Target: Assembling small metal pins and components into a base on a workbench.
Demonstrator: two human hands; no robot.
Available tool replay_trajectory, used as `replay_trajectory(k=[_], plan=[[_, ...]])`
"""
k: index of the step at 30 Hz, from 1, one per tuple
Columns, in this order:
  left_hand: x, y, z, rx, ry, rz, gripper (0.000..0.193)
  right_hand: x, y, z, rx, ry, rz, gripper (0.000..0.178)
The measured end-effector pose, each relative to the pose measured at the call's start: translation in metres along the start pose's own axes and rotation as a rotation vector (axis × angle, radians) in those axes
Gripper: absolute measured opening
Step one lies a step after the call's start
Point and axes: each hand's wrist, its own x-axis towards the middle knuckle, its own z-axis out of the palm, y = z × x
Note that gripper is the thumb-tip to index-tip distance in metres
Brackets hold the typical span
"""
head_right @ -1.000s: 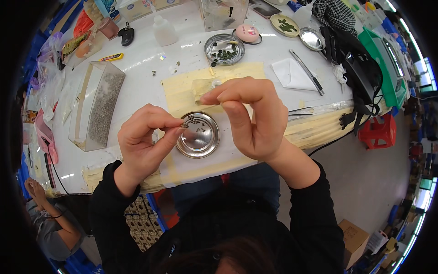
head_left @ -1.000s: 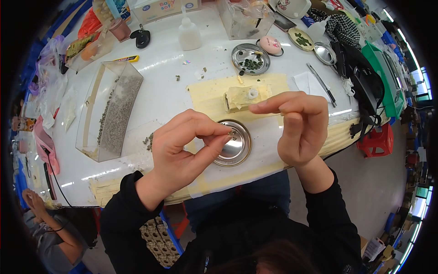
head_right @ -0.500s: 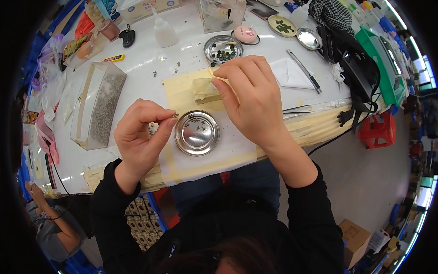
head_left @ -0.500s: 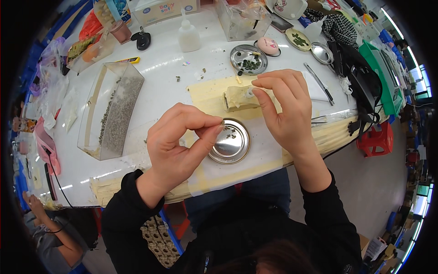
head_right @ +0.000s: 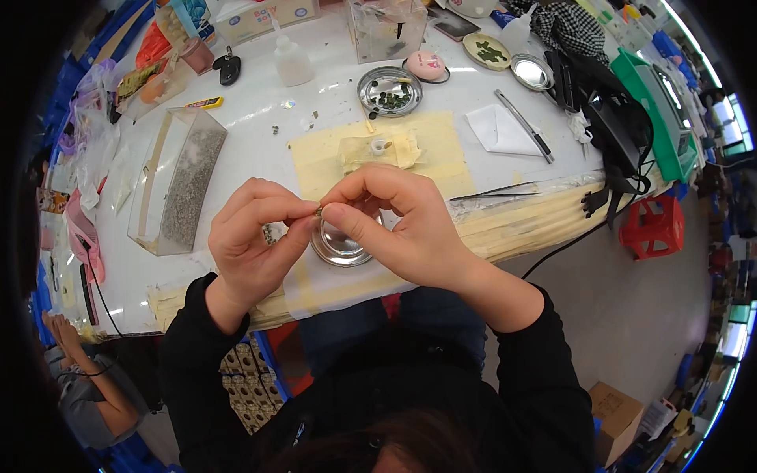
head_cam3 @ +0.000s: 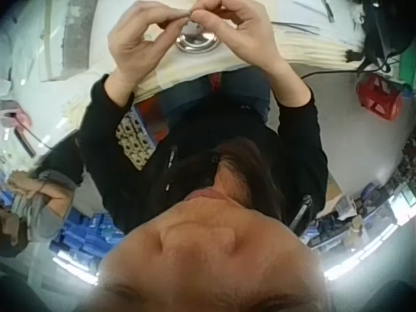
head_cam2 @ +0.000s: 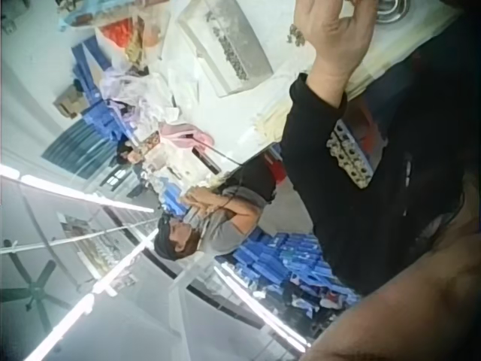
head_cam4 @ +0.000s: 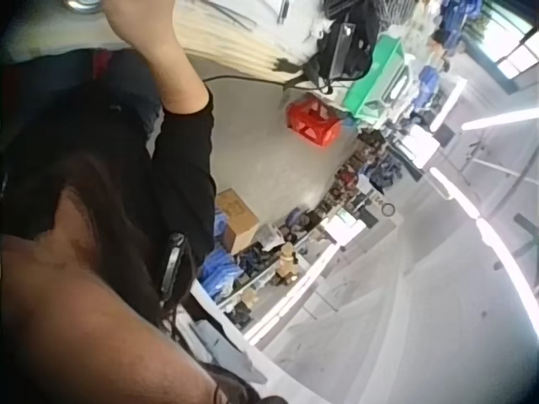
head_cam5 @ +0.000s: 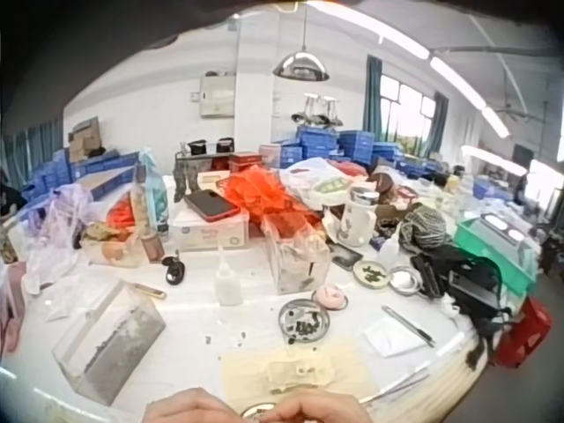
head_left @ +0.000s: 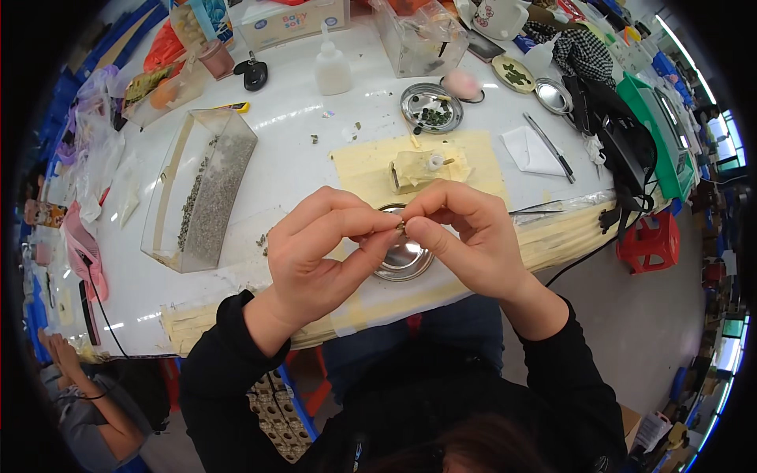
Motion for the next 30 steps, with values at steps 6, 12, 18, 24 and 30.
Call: replay_trajectory(k=[6,12,18,24,30], plan=[[-0.001,0.000,-0.001,0.019,-0.012,-0.003,0.020,0.000,-0.007,0.000,0.121,-0.045,0.144,0.009],[-0.001,0.000,0.000,0.061,-0.003,-0.007,0.020,0.002,0.001,-0.001,-0.427,0.056,-0.310,0.007],[-0.001,0.001,-0.001,0.029,-0.005,-0.005,0.020,0.000,0.002,0.004,-0.124,0.063,-0.132,0.005],[0.000,-0.003,-0.002,-0.093,-0.048,-0.038,0.020,-0.002,0.006,0.003,0.369,-0.096,0.223,0.015],[-0.002,-0.004,-0.003,-0.068,-0.034,-0.053,0.019,-0.001,0.007,0.005,0.472,-0.081,0.255,0.015]])
